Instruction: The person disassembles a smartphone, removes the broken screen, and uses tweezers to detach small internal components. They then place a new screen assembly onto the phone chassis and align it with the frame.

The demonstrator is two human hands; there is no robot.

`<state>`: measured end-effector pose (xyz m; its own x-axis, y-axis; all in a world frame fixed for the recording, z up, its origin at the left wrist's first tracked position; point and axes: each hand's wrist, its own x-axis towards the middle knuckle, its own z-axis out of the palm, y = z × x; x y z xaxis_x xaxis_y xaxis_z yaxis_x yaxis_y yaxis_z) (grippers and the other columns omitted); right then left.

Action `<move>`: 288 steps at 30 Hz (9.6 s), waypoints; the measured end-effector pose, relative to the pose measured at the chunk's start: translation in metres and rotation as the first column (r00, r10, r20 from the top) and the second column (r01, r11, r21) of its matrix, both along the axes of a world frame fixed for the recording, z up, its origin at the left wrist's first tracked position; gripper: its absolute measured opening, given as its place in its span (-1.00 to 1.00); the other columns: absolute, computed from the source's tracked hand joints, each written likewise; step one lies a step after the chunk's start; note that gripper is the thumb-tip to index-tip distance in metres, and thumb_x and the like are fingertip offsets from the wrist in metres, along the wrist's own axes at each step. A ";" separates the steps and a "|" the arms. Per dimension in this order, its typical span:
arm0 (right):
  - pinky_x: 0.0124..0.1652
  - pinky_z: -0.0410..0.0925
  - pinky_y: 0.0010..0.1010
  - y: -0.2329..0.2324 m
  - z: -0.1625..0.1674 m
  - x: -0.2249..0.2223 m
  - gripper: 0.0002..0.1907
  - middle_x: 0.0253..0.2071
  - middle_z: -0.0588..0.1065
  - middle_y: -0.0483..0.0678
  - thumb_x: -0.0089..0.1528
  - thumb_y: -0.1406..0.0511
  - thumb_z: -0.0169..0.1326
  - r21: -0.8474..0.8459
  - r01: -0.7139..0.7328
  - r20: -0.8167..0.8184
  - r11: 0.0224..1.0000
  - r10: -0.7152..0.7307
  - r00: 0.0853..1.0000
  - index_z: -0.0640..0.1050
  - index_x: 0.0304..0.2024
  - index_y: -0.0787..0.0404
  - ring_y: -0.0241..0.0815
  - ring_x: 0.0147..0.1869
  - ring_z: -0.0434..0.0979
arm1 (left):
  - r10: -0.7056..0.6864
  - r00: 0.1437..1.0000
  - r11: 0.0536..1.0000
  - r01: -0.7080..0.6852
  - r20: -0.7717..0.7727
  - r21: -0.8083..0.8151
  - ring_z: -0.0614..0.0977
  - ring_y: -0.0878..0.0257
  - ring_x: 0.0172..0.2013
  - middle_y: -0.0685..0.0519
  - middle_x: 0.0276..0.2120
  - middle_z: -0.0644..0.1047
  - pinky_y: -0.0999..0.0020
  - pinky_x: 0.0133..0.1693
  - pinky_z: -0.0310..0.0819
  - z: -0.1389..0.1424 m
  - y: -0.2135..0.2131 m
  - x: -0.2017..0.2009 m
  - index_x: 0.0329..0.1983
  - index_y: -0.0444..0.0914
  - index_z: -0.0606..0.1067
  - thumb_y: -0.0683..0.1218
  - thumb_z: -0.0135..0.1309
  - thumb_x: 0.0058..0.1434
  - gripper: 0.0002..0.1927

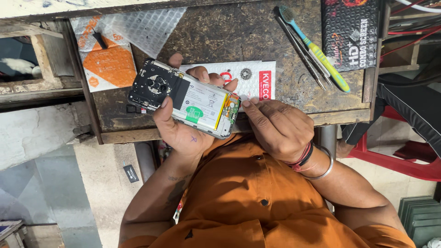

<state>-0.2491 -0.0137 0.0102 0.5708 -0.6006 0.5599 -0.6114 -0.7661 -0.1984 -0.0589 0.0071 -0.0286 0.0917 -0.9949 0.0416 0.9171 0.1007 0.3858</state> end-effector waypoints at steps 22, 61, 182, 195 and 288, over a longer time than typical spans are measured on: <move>-0.08 0.54 -0.36 -0.001 -0.002 0.000 -0.72 -0.16 0.64 0.02 0.16 0.49 0.26 -0.013 0.034 0.053 0.999 -0.033 0.998 0.68 -0.05 0.30 -0.07 -0.08 0.70 | 0.019 0.993 0.996 -0.029 0.119 0.078 0.57 -0.02 0.16 -0.08 -0.02 0.39 -0.24 0.32 0.39 0.000 -0.002 -0.003 0.48 -0.14 0.07 0.23 -0.10 0.51 -0.37; -0.21 0.47 -0.30 -0.020 0.027 -0.007 -0.79 -0.22 0.63 -0.07 0.14 0.41 0.32 0.422 -0.040 0.061 0.906 0.016 0.998 0.69 -0.15 0.13 -0.08 -0.19 0.64 | -0.043 0.977 0.992 0.017 0.210 0.122 0.54 -0.03 0.13 -0.06 -0.04 0.39 -0.21 0.20 0.50 -0.004 -0.004 -0.004 0.56 -0.11 0.07 0.37 -0.05 0.43 -0.19; -0.07 0.47 -0.29 -0.041 0.013 -0.017 -0.66 -0.17 0.49 -0.01 0.17 0.29 0.14 0.137 -0.224 -0.354 0.965 0.259 0.899 0.56 -0.02 0.29 -0.05 -0.06 0.56 | -0.055 0.950 0.998 0.040 0.309 0.057 0.55 -0.02 0.16 -0.11 0.01 0.39 -0.09 0.18 0.54 -0.010 -0.009 -0.009 0.59 -0.12 -0.04 0.28 -0.10 0.53 -0.24; -0.08 0.46 -0.27 -0.044 0.012 -0.017 -0.66 -0.16 0.50 0.02 0.18 0.29 0.17 0.162 -0.230 -0.311 0.960 0.271 0.911 0.55 -0.03 0.32 -0.03 -0.07 0.56 | -0.057 0.963 0.997 0.041 0.264 0.065 0.54 0.00 0.16 -0.09 0.01 0.40 -0.07 0.21 0.49 -0.010 -0.008 -0.008 0.59 -0.11 -0.02 0.25 -0.07 0.53 -0.26; 0.33 0.32 -0.20 0.007 0.004 -0.034 -0.14 0.32 0.43 0.11 0.21 0.20 0.33 0.758 -0.638 0.641 0.134 -0.335 0.691 0.25 0.45 0.33 -0.07 0.37 0.47 | -0.244 0.896 0.966 0.192 0.371 0.172 0.44 0.05 0.33 -0.20 0.37 0.34 0.11 0.34 0.34 0.031 0.010 0.011 0.61 -0.27 -0.06 -0.05 -0.15 0.51 -0.31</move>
<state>-0.2832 -0.0063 0.0143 0.5869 -0.7942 -0.1575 0.1343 0.2873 -0.9484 -0.0480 0.0175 0.0021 -0.1252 -0.9872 -0.0986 0.6865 -0.1580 0.7097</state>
